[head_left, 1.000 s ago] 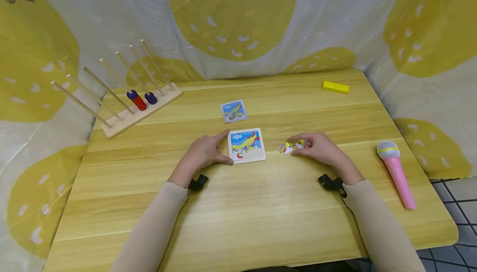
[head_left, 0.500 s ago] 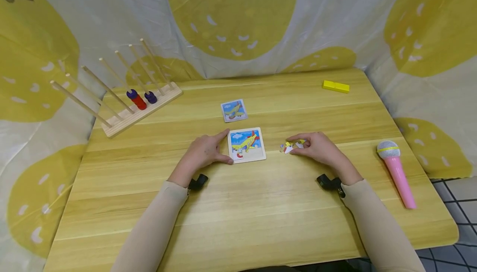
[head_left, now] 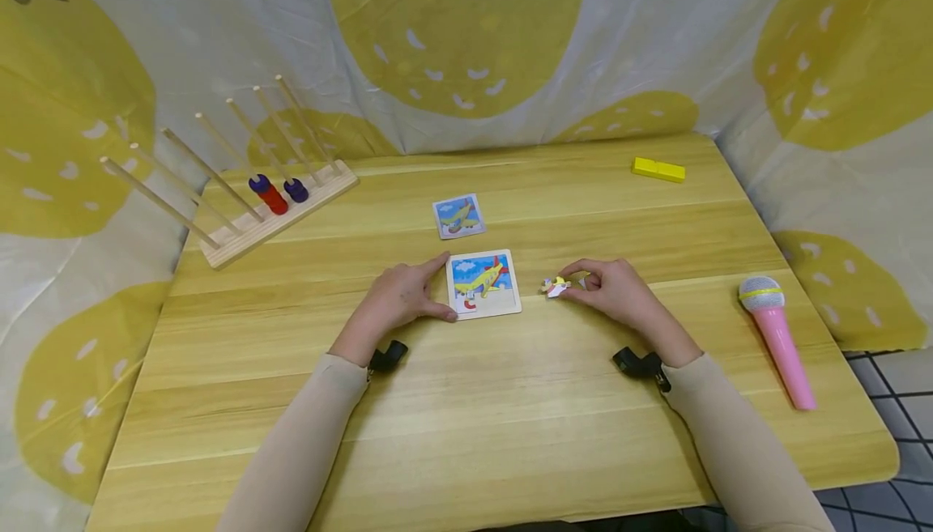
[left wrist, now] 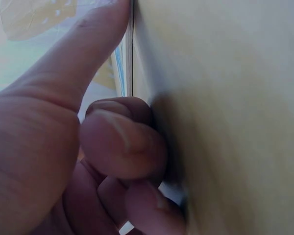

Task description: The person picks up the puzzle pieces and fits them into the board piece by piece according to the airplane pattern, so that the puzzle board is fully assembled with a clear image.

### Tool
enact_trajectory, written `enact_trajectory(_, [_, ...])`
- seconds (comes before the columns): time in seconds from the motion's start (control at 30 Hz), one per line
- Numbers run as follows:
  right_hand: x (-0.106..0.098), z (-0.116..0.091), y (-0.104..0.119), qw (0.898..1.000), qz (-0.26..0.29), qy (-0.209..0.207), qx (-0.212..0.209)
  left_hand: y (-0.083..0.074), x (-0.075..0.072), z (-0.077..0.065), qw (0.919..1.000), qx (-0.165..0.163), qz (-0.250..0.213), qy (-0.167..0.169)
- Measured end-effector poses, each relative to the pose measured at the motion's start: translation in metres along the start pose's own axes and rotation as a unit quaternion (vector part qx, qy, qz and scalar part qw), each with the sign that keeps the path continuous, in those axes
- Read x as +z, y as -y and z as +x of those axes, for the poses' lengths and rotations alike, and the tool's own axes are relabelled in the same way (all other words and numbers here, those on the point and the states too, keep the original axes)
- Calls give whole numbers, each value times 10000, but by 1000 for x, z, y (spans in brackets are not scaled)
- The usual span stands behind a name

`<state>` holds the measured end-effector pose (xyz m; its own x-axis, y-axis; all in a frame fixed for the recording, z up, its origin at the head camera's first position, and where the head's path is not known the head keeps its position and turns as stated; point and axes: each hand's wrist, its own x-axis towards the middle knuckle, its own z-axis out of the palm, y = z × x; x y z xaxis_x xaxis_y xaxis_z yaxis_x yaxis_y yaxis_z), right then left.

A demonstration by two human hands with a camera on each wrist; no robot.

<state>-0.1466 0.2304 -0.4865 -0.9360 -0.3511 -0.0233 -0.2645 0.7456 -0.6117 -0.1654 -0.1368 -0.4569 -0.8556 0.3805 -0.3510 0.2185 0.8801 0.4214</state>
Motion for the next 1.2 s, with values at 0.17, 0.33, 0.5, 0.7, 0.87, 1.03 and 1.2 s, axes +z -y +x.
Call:
enact_trajectory(0.17, [21,9,34,9993,69,99,-361,0,2,1,10000,-7,-8,-6])
enact_trajectory(0.33, [41,23,61,9980,-153,248,-568,-2,2,2,9999,85,81,-57])
enact_trajectory(0.5, [48,29,71,9966,-405,259,-676,-4,2,4,9998,133,158,-45])
enact_trajectory(0.7, [51,31,74,9950,-499,266,-825,-3,1,3,9999,93,142,-35])
enact_trajectory(0.87, [52,33,77,9943,-596,266,-845,-1,1,2,9999,39,150,-28])
enact_trajectory(1.03, [57,34,82,9931,-719,175,-905,1,2,3,9998,56,167,-63])
enact_trajectory(1.2, [64,37,89,9922,-760,211,-963,2,2,3,9997,86,194,-101])
